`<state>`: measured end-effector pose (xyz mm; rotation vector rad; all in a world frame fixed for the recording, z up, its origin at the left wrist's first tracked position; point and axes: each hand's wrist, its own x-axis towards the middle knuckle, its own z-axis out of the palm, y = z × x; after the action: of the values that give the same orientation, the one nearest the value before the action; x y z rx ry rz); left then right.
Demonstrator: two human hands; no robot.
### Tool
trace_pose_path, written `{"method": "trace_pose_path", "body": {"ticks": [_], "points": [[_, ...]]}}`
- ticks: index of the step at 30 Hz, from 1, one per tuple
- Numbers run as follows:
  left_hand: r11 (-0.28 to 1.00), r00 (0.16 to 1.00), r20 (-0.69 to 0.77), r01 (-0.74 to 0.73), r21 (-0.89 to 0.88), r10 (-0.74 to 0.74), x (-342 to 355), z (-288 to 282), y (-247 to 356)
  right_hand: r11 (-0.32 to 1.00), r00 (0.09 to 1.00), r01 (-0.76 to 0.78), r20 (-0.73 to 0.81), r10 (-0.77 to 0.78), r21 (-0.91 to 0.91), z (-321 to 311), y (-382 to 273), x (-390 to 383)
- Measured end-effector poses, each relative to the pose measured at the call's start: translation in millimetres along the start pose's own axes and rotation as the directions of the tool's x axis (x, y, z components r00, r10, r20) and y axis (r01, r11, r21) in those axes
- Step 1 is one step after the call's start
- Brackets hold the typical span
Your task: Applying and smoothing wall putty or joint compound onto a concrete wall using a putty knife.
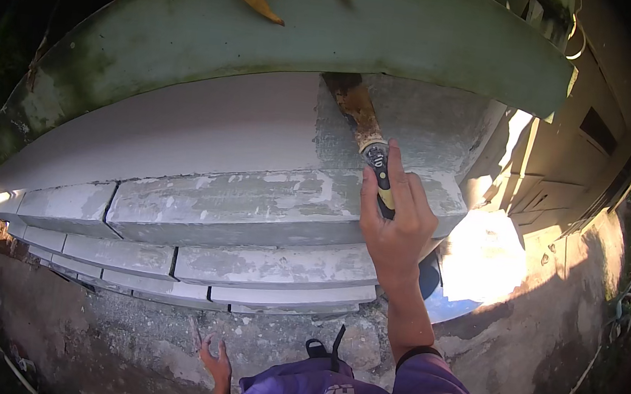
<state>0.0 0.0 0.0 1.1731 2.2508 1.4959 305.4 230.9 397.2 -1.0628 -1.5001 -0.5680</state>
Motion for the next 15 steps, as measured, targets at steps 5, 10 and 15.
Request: {"method": "trace_pose_path", "body": {"ticks": [5, 10, 15], "points": [[0.999, 0.995, 0.086, 0.039, 0.036, -0.042, 9.3, 3.2, 13.8, 0.996, 0.996, -0.054, -0.063, 0.058, 0.068, 12.8, -31.6, 4.6], [0.996, 0.996, 0.034, -0.078, 0.037, 0.077, 3.9, 3.6, 3.4, 0.990, 0.990, -0.132, -0.034, 0.134, 0.056, 19.8, -40.8, -19.3], [0.999, 0.995, 0.098, 0.025, 0.038, -0.029, -0.6, -9.4, 4.5, 0.986, 0.982, -0.164, -0.088, 0.166, 0.033, 26.5, -50.1, -17.1]]}}
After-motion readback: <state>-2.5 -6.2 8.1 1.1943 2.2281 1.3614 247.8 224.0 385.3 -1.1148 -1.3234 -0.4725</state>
